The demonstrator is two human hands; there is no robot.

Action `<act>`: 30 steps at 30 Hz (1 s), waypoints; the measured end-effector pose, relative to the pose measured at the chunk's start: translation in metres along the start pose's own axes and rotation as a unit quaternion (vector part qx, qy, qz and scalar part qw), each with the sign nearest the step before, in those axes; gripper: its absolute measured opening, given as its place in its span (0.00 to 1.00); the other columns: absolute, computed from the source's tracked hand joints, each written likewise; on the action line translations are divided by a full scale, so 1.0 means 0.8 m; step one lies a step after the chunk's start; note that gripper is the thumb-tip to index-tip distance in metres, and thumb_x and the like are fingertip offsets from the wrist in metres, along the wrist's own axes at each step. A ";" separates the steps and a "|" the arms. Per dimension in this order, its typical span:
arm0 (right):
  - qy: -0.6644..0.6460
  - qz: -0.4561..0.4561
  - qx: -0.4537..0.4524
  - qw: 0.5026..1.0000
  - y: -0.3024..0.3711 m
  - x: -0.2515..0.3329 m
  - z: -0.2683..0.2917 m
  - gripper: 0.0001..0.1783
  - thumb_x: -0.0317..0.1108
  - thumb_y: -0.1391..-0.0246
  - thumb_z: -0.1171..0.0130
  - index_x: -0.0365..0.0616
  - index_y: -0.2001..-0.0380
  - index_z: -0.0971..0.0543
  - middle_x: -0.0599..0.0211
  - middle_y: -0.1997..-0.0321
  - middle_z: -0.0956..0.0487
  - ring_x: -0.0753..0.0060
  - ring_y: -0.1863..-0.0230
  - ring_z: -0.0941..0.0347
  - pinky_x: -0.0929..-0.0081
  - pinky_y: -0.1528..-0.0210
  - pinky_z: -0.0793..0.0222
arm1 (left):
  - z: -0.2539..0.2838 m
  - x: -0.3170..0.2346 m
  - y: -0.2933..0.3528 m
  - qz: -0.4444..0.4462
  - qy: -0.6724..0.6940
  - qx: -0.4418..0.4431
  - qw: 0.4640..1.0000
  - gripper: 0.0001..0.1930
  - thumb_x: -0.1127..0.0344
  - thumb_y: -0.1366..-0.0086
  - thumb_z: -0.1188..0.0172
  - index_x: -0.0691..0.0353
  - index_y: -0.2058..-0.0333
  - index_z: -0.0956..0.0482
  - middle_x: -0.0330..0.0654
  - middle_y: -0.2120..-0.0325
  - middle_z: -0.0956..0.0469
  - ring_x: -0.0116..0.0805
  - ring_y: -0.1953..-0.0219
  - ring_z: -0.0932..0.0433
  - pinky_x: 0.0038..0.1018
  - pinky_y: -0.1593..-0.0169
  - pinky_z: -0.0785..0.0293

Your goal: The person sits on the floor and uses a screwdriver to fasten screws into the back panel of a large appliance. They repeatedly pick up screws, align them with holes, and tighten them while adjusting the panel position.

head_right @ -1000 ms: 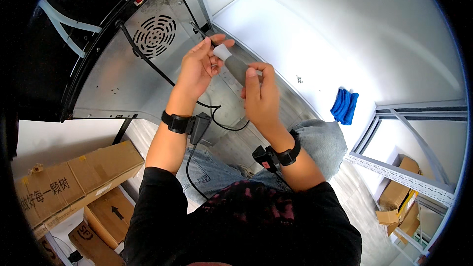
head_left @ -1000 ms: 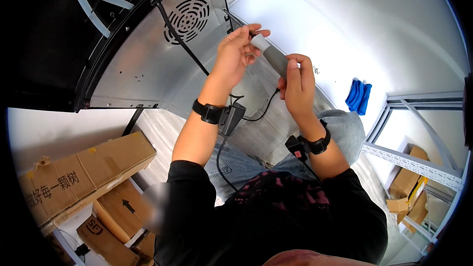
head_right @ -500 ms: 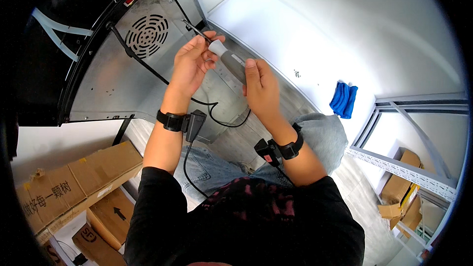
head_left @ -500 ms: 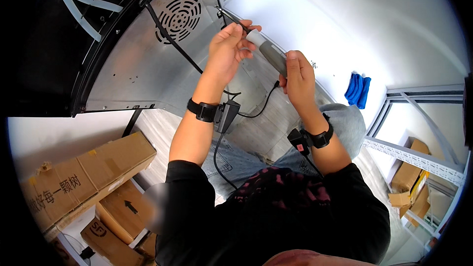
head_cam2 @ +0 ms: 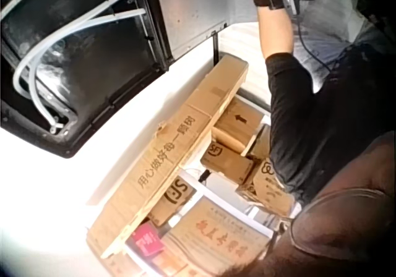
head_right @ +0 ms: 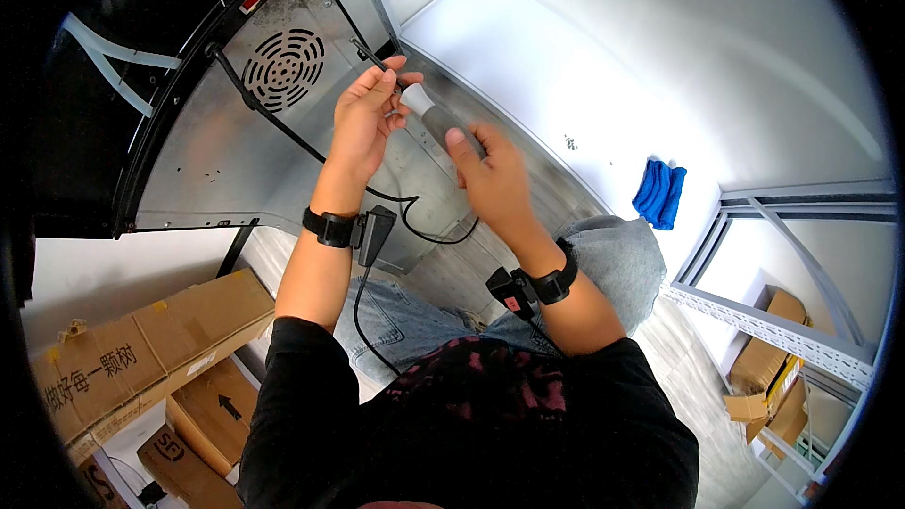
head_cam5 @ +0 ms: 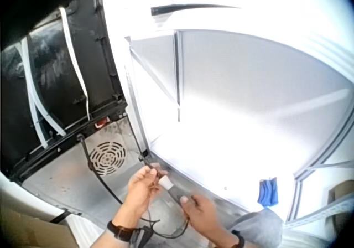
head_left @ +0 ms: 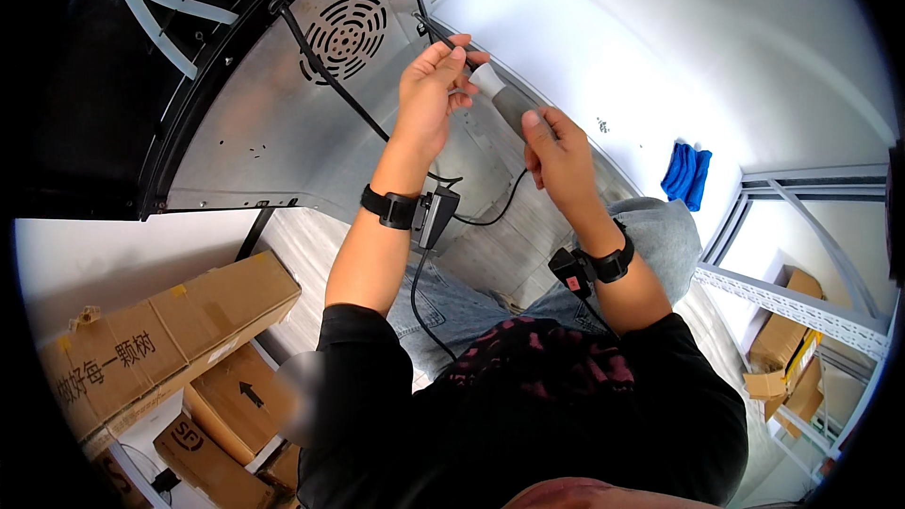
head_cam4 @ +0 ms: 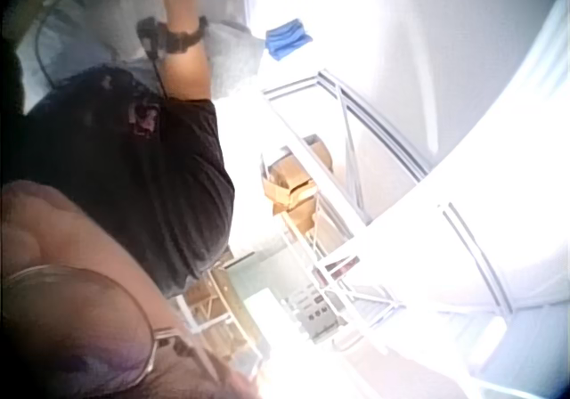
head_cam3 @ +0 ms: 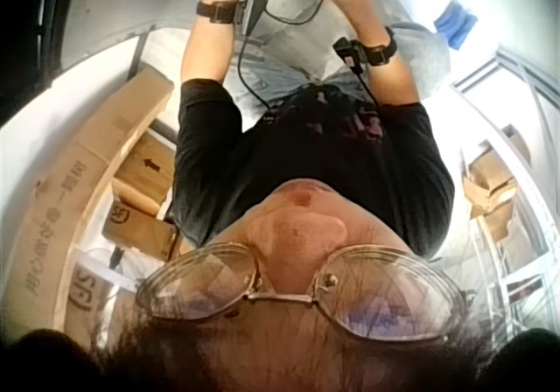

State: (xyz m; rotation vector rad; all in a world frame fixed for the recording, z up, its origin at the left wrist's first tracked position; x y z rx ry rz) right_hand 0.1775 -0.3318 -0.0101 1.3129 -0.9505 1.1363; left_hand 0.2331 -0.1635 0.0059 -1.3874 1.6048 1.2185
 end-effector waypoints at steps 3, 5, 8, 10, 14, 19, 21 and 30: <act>-0.158 -0.140 0.129 0.969 0.003 -0.014 -0.015 0.22 0.49 0.44 0.44 0.37 0.73 0.24 0.71 0.81 0.29 0.80 0.85 0.36 0.82 0.82 0.41 | 0.001 -0.001 -0.001 -0.017 0.001 0.007 1.000 0.08 0.64 0.32 0.51 0.60 0.60 0.26 0.41 0.65 0.21 0.18 0.78 0.33 0.17 0.73 0.34; -0.165 -0.115 0.117 0.972 -0.002 -0.018 -0.015 0.22 0.50 0.43 0.45 0.37 0.71 0.24 0.73 0.82 0.30 0.81 0.85 0.37 0.82 0.82 0.42 | 0.002 0.002 -0.004 -0.022 -0.012 -0.003 1.000 0.07 0.65 0.32 0.50 0.60 0.61 0.26 0.41 0.66 0.21 0.18 0.79 0.34 0.17 0.73 0.34; -0.074 0.009 -0.028 0.997 -0.016 -0.028 -0.013 0.24 0.53 0.41 0.50 0.39 0.69 0.24 0.73 0.83 0.31 0.82 0.86 0.39 0.82 0.83 0.43 | 0.005 0.006 -0.009 -0.031 -0.026 -0.020 0.999 0.06 0.66 0.33 0.49 0.60 0.63 0.26 0.40 0.69 0.20 0.17 0.80 0.33 0.17 0.74 0.35; -0.038 0.054 -0.072 0.995 -0.016 -0.023 -0.009 0.26 0.55 0.40 0.52 0.39 0.66 0.25 0.72 0.82 0.31 0.82 0.86 0.39 0.82 0.83 0.43 | 0.006 0.007 -0.011 -0.034 -0.036 -0.029 0.998 0.06 0.66 0.34 0.48 0.60 0.64 0.25 0.40 0.70 0.19 0.17 0.80 0.33 0.17 0.74 0.35; -0.133 -0.062 0.102 0.984 -0.021 -0.033 -0.012 0.27 0.56 0.41 0.51 0.38 0.61 0.29 0.71 0.76 0.29 0.82 0.83 0.37 0.84 0.82 0.41 | 0.009 0.005 -0.010 -0.034 -0.057 -0.036 0.997 0.07 0.65 0.33 0.48 0.60 0.63 0.25 0.41 0.68 0.20 0.18 0.80 0.33 0.17 0.74 0.35; -0.161 -0.118 0.155 0.967 -0.009 -0.025 -0.018 0.26 0.55 0.41 0.51 0.38 0.62 0.29 0.70 0.79 0.30 0.82 0.85 0.38 0.83 0.84 0.43 | 0.006 0.000 -0.005 -0.039 -0.029 -0.021 0.999 0.08 0.63 0.33 0.47 0.61 0.62 0.25 0.41 0.68 0.20 0.18 0.80 0.34 0.16 0.74 0.36; -0.081 -0.074 0.032 0.993 -0.009 -0.022 -0.018 0.26 0.55 0.39 0.54 0.39 0.65 0.27 0.71 0.84 0.31 0.81 0.87 0.39 0.82 0.86 0.45 | 0.010 0.003 -0.009 -0.046 -0.046 -0.013 0.998 0.08 0.63 0.33 0.47 0.61 0.63 0.25 0.41 0.69 0.20 0.18 0.80 0.34 0.16 0.74 0.36; -0.274 -0.176 0.198 0.925 -0.006 -0.033 -0.024 0.27 0.52 0.46 0.41 0.37 0.61 0.32 0.65 0.68 0.28 0.81 0.83 0.36 0.81 0.84 0.39 | 0.012 0.000 -0.009 -0.040 -0.014 -0.043 0.998 0.08 0.62 0.35 0.45 0.61 0.66 0.24 0.39 0.73 0.21 0.18 0.78 0.33 0.17 0.73 0.37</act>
Point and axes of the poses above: each hand's wrist, its own y-axis away from the middle knuckle, its own z-axis out of the back of the hand, x = y × z, the point moved 8 cm from there along -y, towards the middle knuckle
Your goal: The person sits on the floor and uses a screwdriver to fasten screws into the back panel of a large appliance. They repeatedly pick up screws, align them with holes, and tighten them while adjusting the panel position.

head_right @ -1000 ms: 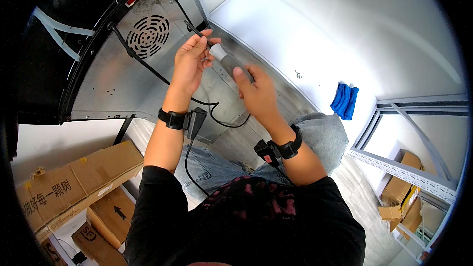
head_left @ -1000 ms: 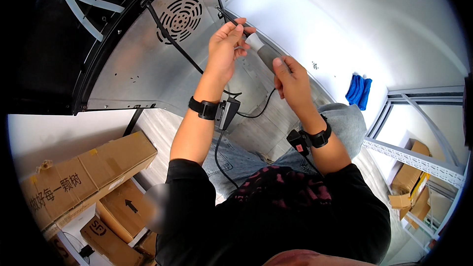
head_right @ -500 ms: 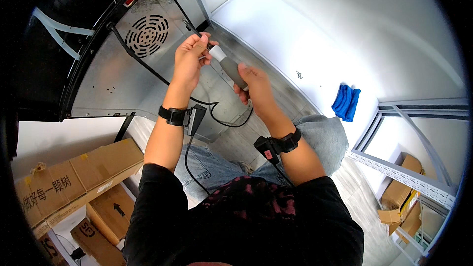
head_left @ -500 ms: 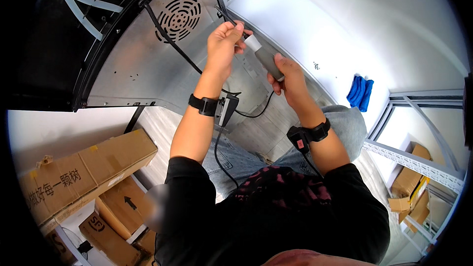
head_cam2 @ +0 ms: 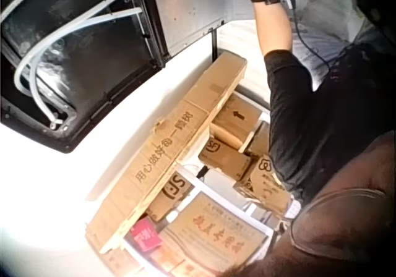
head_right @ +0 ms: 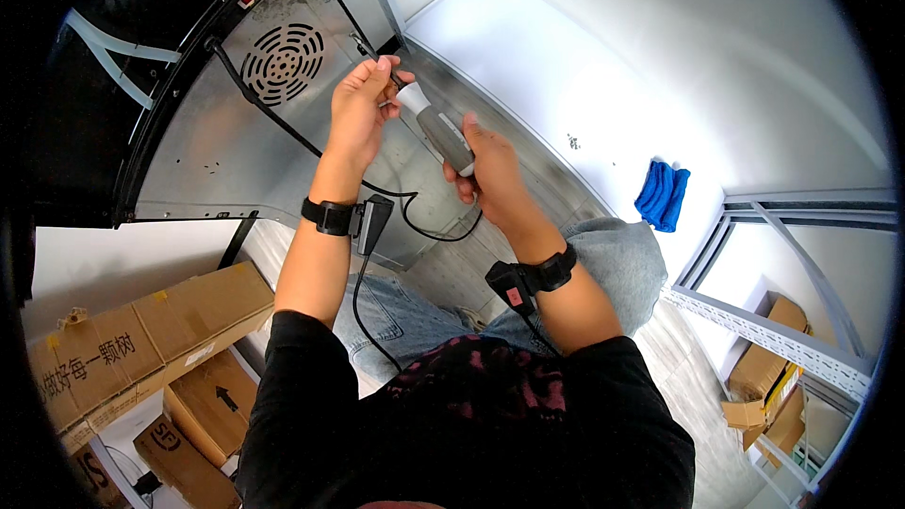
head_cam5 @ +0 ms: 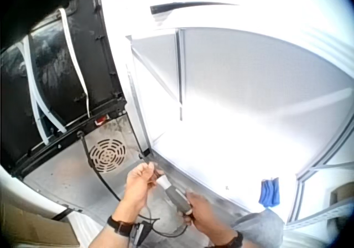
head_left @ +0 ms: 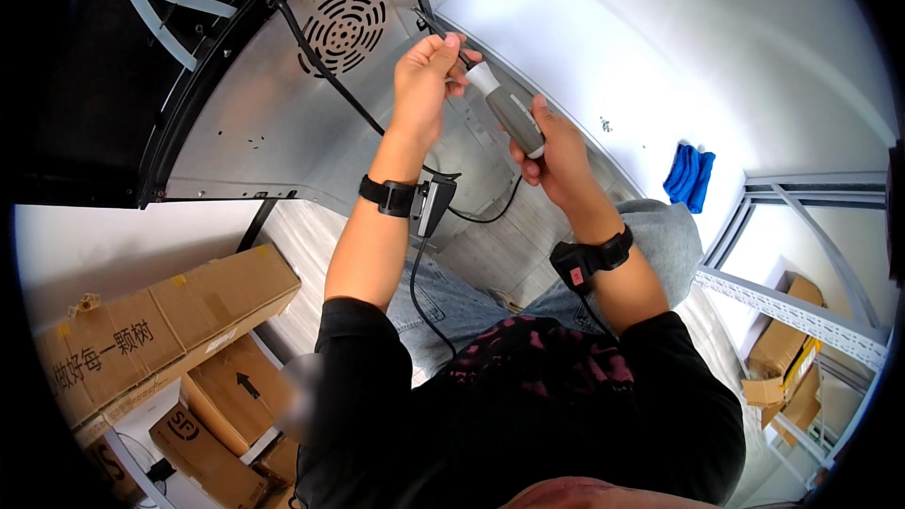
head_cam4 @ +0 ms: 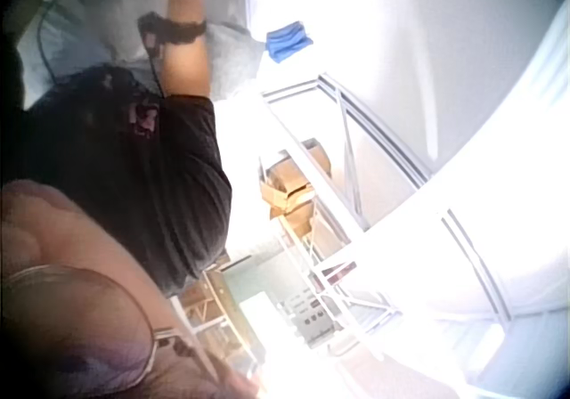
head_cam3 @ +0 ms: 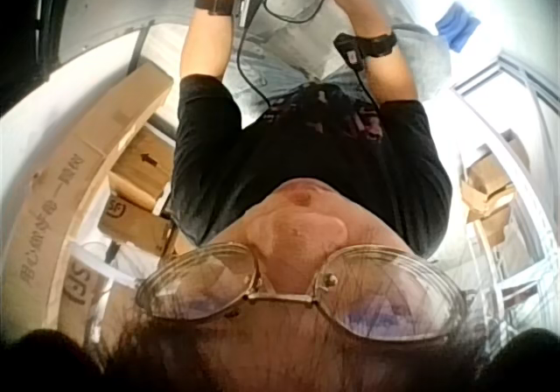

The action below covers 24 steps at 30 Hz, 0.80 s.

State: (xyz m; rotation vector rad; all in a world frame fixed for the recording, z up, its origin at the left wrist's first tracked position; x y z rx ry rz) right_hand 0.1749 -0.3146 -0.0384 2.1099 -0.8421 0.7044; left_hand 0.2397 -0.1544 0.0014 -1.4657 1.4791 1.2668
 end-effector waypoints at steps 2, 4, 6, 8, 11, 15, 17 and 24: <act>0.110 0.085 -0.104 0.985 0.004 0.010 -0.003 0.23 0.50 0.44 0.43 0.38 0.63 0.31 0.66 0.71 0.27 0.81 0.84 0.36 0.81 0.84 0.39 | 0.003 0.001 -0.004 -0.011 -0.032 0.005 0.999 0.08 0.62 0.34 0.45 0.60 0.67 0.24 0.39 0.73 0.21 0.18 0.78 0.33 0.17 0.73 0.37; 0.187 0.155 -0.154 0.958 0.008 0.017 -0.009 0.22 0.50 0.43 0.44 0.39 0.65 0.30 0.67 0.74 0.26 0.81 0.84 0.36 0.82 0.84 0.40 | 0.005 0.002 -0.005 -0.013 -0.052 0.005 0.999 0.08 0.61 0.34 0.45 0.60 0.67 0.24 0.38 0.73 0.21 0.18 0.77 0.32 0.17 0.72 0.37; 0.232 0.214 -0.151 0.937 0.007 0.018 -0.011 0.21 0.50 0.42 0.45 0.40 0.66 0.29 0.67 0.75 0.26 0.81 0.84 0.36 0.83 0.84 0.40 | 0.006 0.003 -0.005 -0.007 -0.060 0.002 0.998 0.08 0.61 0.34 0.45 0.60 0.67 0.24 0.38 0.74 0.21 0.18 0.76 0.32 0.17 0.72 0.36; 0.147 0.160 -0.115 0.969 0.003 0.010 -0.007 0.21 0.50 0.42 0.46 0.40 0.67 0.29 0.69 0.77 0.27 0.82 0.85 0.37 0.83 0.84 0.40 | 0.009 0.003 -0.007 0.003 -0.064 0.011 0.998 0.08 0.62 0.35 0.45 0.59 0.66 0.25 0.38 0.73 0.21 0.18 0.75 0.31 0.17 0.71 0.36; 0.073 0.104 -0.063 0.990 0.003 0.006 -0.007 0.23 0.52 0.40 0.51 0.39 0.66 0.28 0.70 0.80 0.29 0.82 0.87 0.39 0.83 0.85 0.43 | 0.005 -0.004 -0.005 -0.008 -0.041 0.008 0.999 0.08 0.63 0.35 0.44 0.58 0.61 0.26 0.38 0.71 0.22 0.19 0.74 0.30 0.18 0.70 0.35; -0.014 0.018 0.011 1.000 0.015 0.006 -0.024 0.28 0.54 0.36 0.61 0.37 0.63 0.26 0.71 0.85 0.31 0.83 0.89 0.43 0.83 0.87 0.48 | 0.005 -0.012 -0.005 -0.037 -0.026 -0.002 0.999 0.13 0.64 0.36 0.43 0.58 0.54 0.30 0.38 0.68 0.22 0.19 0.74 0.30 0.18 0.69 0.34; -0.055 -0.009 0.047 0.997 0.014 -0.005 -0.017 0.29 0.54 0.35 0.63 0.37 0.61 0.26 0.71 0.84 0.31 0.83 0.89 0.44 0.82 0.87 0.49 | 0.005 -0.010 -0.007 -0.035 -0.021 -0.009 0.999 0.14 0.65 0.36 0.43 0.58 0.53 0.30 0.38 0.68 0.23 0.19 0.74 0.30 0.18 0.69 0.33; 0.036 -0.030 0.000 0.999 0.027 0.007 0.007 0.26 0.54 0.38 0.57 0.38 0.60 0.27 0.68 0.81 0.28 0.80 0.86 0.38 0.84 0.85 0.44 | -0.011 0.024 -0.009 0.003 -0.028 0.033 0.999 0.13 0.63 0.34 0.45 0.58 0.53 0.30 0.37 0.68 0.22 0.19 0.73 0.29 0.18 0.70 0.32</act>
Point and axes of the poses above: each hand's wrist, its own y-axis away from the middle knuckle, its own z-axis out of the back of the hand, x = y × z, the point moved 8 cm from there along -y, towards the middle knuckle
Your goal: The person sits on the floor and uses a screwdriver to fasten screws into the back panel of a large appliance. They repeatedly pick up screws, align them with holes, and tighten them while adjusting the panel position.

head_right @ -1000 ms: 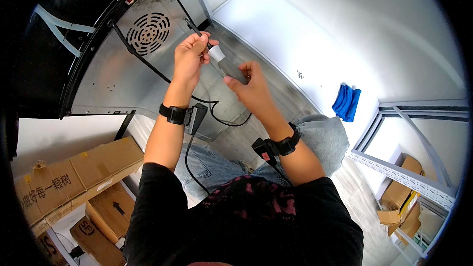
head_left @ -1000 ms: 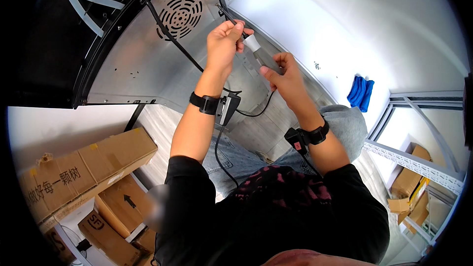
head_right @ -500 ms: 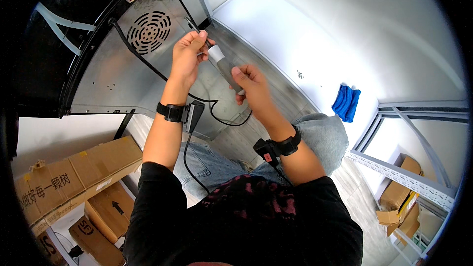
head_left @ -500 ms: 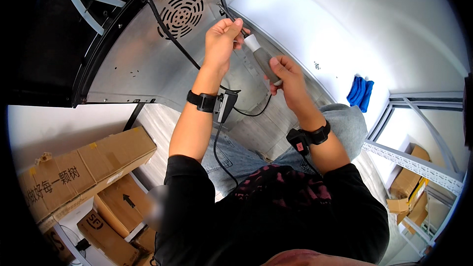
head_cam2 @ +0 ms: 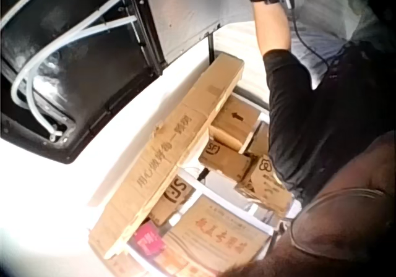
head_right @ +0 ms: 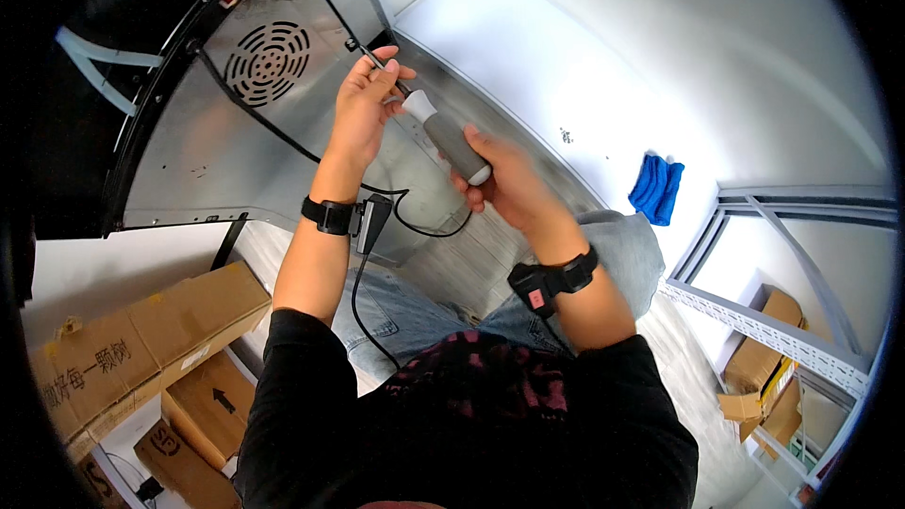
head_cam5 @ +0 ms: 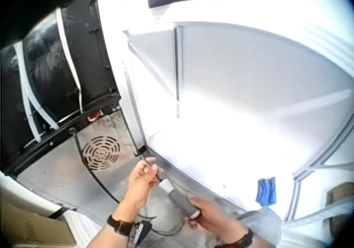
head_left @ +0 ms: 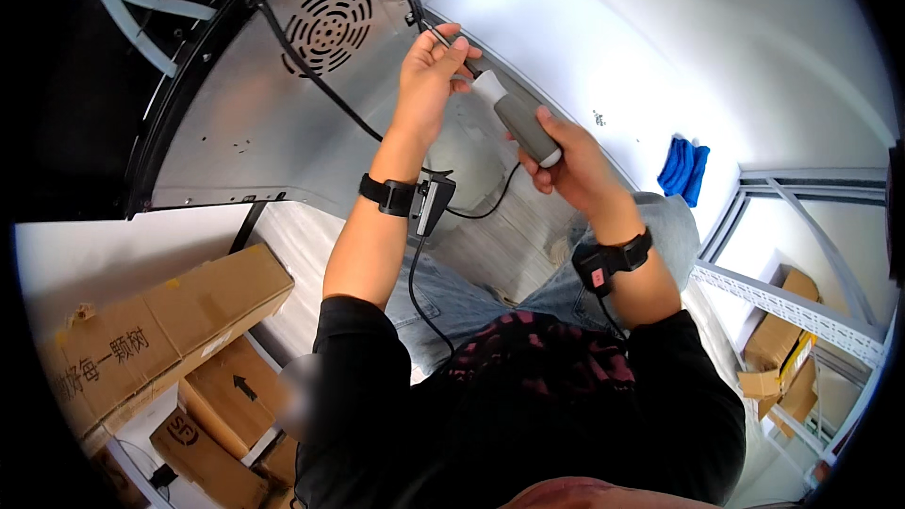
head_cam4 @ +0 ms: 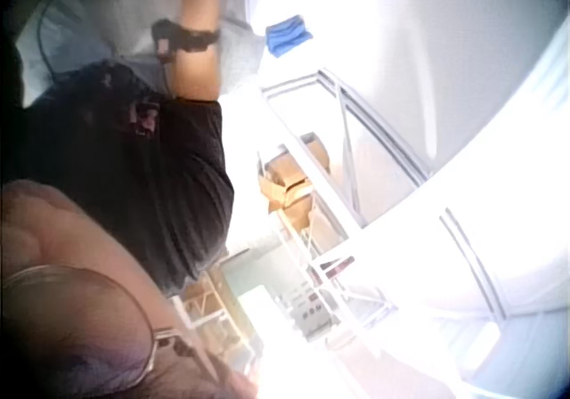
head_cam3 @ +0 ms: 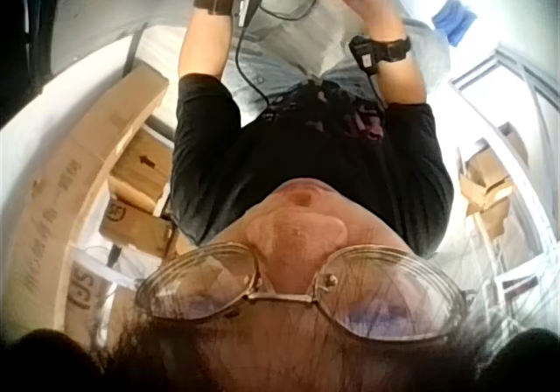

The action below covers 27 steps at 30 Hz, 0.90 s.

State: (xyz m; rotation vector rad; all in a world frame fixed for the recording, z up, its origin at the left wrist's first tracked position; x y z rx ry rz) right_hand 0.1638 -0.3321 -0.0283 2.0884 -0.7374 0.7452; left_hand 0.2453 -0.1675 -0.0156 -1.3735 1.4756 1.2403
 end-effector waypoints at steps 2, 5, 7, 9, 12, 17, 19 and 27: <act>0.071 0.035 -0.057 0.995 0.008 0.023 0.027 0.23 0.52 0.39 0.53 0.40 0.61 0.26 0.66 0.77 0.25 0.79 0.84 0.33 0.84 0.84 0.41 | -0.017 0.012 0.001 0.010 0.002 0.014 1.000 0.12 0.61 0.34 0.46 0.58 0.54 0.29 0.37 0.67 0.22 0.20 0.72 0.28 0.19 0.69 0.32; 0.140 0.070 -0.109 0.982 0.016 0.060 0.086 0.16 0.45 0.41 0.47 0.43 0.64 0.26 0.64 0.72 0.22 0.79 0.80 0.28 0.85 0.81 0.35 | -0.049 0.041 -0.004 0.031 0.006 0.033 0.999 0.13 0.60 0.33 0.46 0.57 0.54 0.28 0.37 0.67 0.22 0.21 0.71 0.27 0.19 0.68 0.31; 0.175 0.109 -0.131 0.970 0.026 0.093 0.119 0.15 0.44 0.41 0.47 0.43 0.64 0.26 0.65 0.72 0.22 0.81 0.80 0.29 0.86 0.81 0.35 | -0.073 0.062 -0.008 0.050 0.010 0.053 0.997 0.13 0.59 0.34 0.46 0.57 0.54 0.27 0.37 0.67 0.22 0.22 0.70 0.26 0.20 0.66 0.31; 0.217 0.158 -0.148 0.952 0.030 0.126 0.159 0.14 0.44 0.41 0.47 0.44 0.64 0.26 0.67 0.73 0.22 0.84 0.80 0.31 0.88 0.82 0.36 | -0.093 0.096 -0.015 0.077 -0.009 0.064 0.995 0.13 0.60 0.34 0.45 0.57 0.55 0.27 0.36 0.67 0.23 0.22 0.70 0.26 0.20 0.66 0.31; 0.259 0.186 -0.135 0.938 0.035 0.166 0.212 0.17 0.43 0.40 0.49 0.41 0.56 0.26 0.66 0.71 0.22 0.84 0.79 0.30 0.89 0.81 0.35 | -0.119 0.157 -0.027 0.117 -0.059 0.076 0.988 0.12 0.62 0.36 0.43 0.58 0.56 0.25 0.35 0.67 0.23 0.22 0.69 0.27 0.20 0.66 0.31; 0.279 0.165 -0.118 0.939 0.010 0.166 0.309 0.19 0.38 0.37 0.53 0.39 0.48 0.30 0.62 0.63 0.20 0.83 0.75 0.26 0.91 0.76 0.29 | -0.156 0.286 -0.040 0.185 -0.139 0.100 0.968 0.11 0.67 0.39 0.42 0.62 0.58 0.24 0.34 0.71 0.24 0.22 0.71 0.27 0.20 0.68 0.31; 0.286 0.157 -0.114 0.938 -0.003 0.143 0.358 0.19 0.38 0.38 0.52 0.40 0.47 0.31 0.62 0.59 0.21 0.81 0.72 0.25 0.88 0.71 0.26 | -0.174 0.332 -0.046 0.202 -0.174 0.109 0.958 0.11 0.68 0.40 0.41 0.63 0.59 0.23 0.35 0.72 0.23 0.24 0.72 0.27 0.23 0.68 0.30; 0.128 0.071 -0.170 0.975 -0.061 0.016 0.492 0.14 0.36 0.41 0.53 0.40 0.55 0.29 0.64 0.72 0.24 0.80 0.81 0.33 0.82 0.79 0.37 | -0.211 0.447 -0.108 0.018 -0.335 0.034 0.942 0.10 0.73 0.43 0.41 0.62 0.61 0.21 0.39 0.72 0.23 0.29 0.71 0.25 0.25 0.67 0.28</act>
Point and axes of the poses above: each hand's wrist, its own y-axis away from the middle knuckle, its own z-axis out of the back of the hand, x = y × z, the point moved 8 cm from there along -y, towards the middle knuckle
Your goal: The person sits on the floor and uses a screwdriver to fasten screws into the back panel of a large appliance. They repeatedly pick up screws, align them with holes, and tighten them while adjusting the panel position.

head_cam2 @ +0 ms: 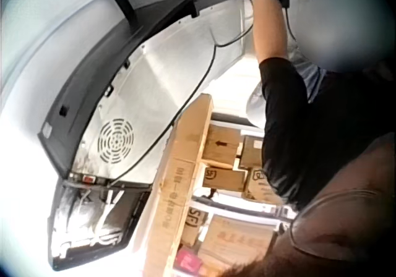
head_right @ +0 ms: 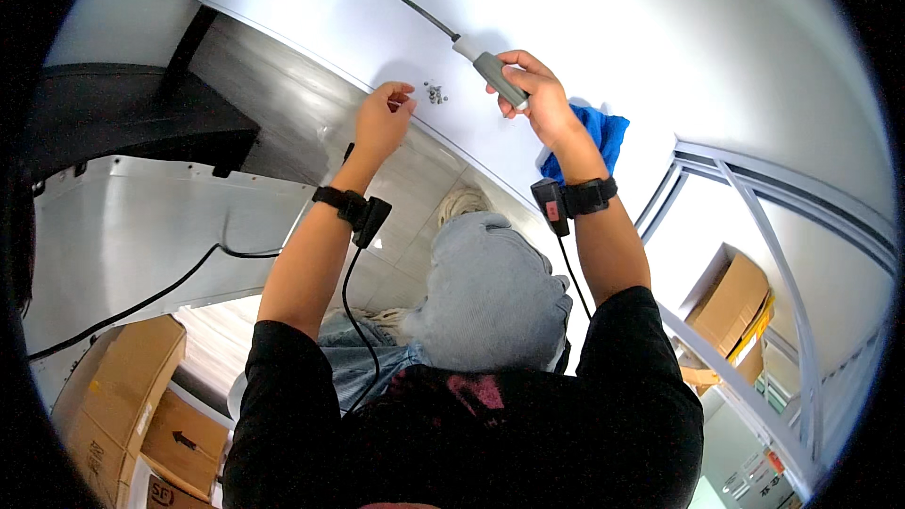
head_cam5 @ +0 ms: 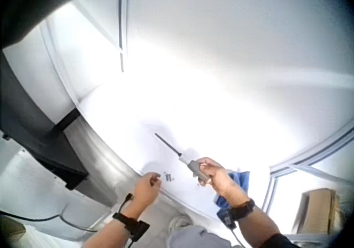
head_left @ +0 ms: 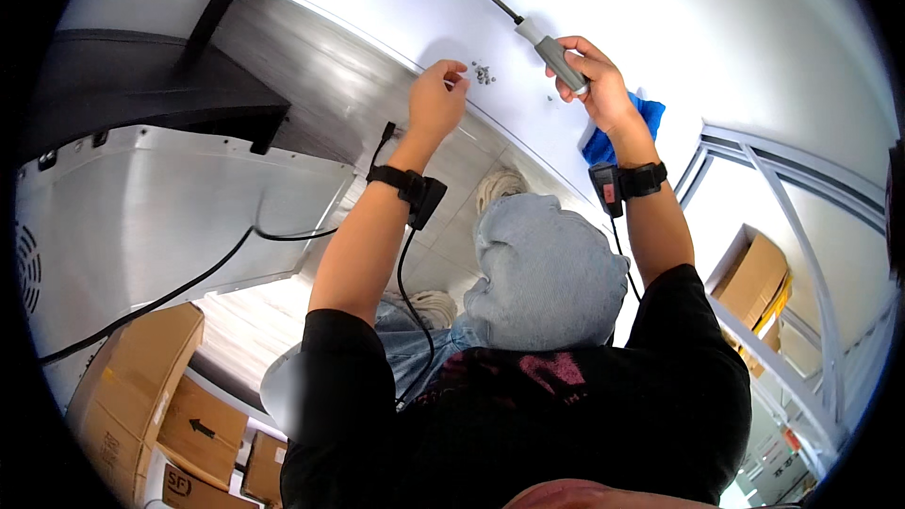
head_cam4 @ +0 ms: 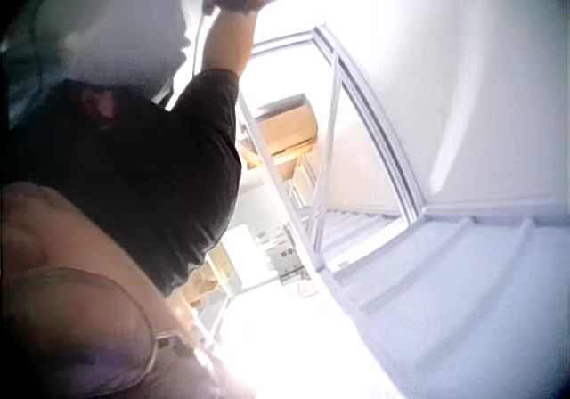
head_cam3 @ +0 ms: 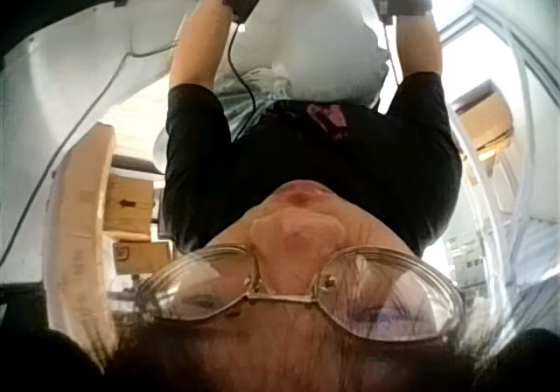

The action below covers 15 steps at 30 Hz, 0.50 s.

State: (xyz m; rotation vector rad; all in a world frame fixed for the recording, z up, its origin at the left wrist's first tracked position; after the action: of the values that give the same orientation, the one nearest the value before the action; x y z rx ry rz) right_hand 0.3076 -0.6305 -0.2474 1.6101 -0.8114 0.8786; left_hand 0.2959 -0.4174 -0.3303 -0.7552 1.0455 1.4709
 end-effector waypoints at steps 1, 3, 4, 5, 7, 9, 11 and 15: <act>-0.007 0.002 -0.001 1.000 -0.009 -0.013 0.008 0.14 0.36 0.41 0.53 0.40 0.56 0.29 0.64 0.73 0.24 0.81 0.82 0.34 0.82 0.80 0.39 | -0.007 0.002 -0.005 -0.016 -0.015 -0.019 1.000 0.11 0.74 0.44 0.41 0.62 0.61 0.21 0.40 0.72 0.22 0.31 0.72 0.25 0.26 0.67 0.28; -0.022 0.005 -0.006 1.000 -0.025 -0.039 0.025 0.13 0.37 0.41 0.54 0.40 0.58 0.29 0.65 0.76 0.24 0.81 0.84 0.36 0.83 0.83 0.42 | -0.014 0.007 -0.017 -0.054 -0.062 -0.052 0.995 0.11 0.75 0.44 0.41 0.61 0.61 0.21 0.42 0.72 0.22 0.33 0.72 0.24 0.26 0.67 0.27; -0.042 0.011 -0.016 0.999 -0.032 -0.043 0.029 0.12 0.38 0.42 0.52 0.40 0.60 0.28 0.65 0.77 0.25 0.82 0.86 0.38 0.84 0.85 0.45 | -0.015 0.003 -0.021 -0.074 -0.086 -0.069 0.991 0.11 0.75 0.45 0.41 0.61 0.61 0.21 0.43 0.72 0.22 0.34 0.72 0.24 0.27 0.67 0.27; -0.041 0.007 -0.020 0.999 -0.034 -0.050 0.032 0.12 0.38 0.42 0.51 0.40 0.61 0.28 0.65 0.77 0.25 0.82 0.87 0.38 0.84 0.85 0.45 | -0.020 0.004 -0.022 -0.070 -0.091 -0.073 0.991 0.11 0.75 0.45 0.40 0.61 0.62 0.20 0.44 0.72 0.22 0.35 0.72 0.24 0.27 0.67 0.27; -0.040 0.002 -0.029 0.999 -0.033 -0.062 0.038 0.12 0.38 0.42 0.49 0.40 0.62 0.28 0.66 0.78 0.25 0.83 0.87 0.38 0.84 0.86 0.46 | -0.027 0.003 -0.023 -0.064 -0.103 -0.079 0.990 0.10 0.75 0.45 0.40 0.61 0.63 0.20 0.45 0.72 0.22 0.36 0.72 0.23 0.28 0.67 0.27; -0.057 0.007 -0.030 0.998 -0.036 -0.067 0.040 0.12 0.39 0.42 0.48 0.41 0.63 0.28 0.66 0.78 0.25 0.83 0.87 0.38 0.85 0.86 0.47 | -0.024 -0.003 -0.028 -0.088 -0.127 -0.089 0.984 0.08 0.74 0.45 0.39 0.59 0.65 0.19 0.43 0.72 0.22 0.38 0.72 0.23 0.29 0.67 0.26; -0.059 0.009 -0.032 0.998 -0.036 -0.068 0.044 0.12 0.39 0.42 0.48 0.41 0.63 0.28 0.66 0.78 0.25 0.83 0.87 0.38 0.85 0.86 0.48 | -0.024 -0.007 -0.030 -0.097 -0.150 -0.091 0.980 0.07 0.73 0.46 0.38 0.57 0.66 0.18 0.42 0.72 0.22 0.39 0.72 0.23 0.30 0.68 0.26; -0.060 0.019 -0.039 0.997 -0.033 -0.063 0.049 0.11 0.38 0.42 0.48 0.41 0.63 0.28 0.67 0.78 0.26 0.83 0.87 0.39 0.84 0.86 0.48 | -0.027 -0.007 -0.034 -0.100 -0.189 -0.096 0.972 0.05 0.71 0.46 0.38 0.54 0.69 0.17 0.40 0.72 0.22 0.39 0.73 0.23 0.30 0.69 0.26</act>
State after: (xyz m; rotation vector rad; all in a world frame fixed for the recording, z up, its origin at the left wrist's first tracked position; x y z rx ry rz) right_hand 0.3109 -0.6610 -0.3094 1.5955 -0.9513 0.7726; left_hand 0.3216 -0.4395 -0.3396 -0.6598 0.5277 1.4794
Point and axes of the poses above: each hand's wrist, its own y-axis away from the middle knuckle, its own z-axis out of the back of the hand, x = y × z, the point moved 8 cm from there along -y, towards the middle knuckle
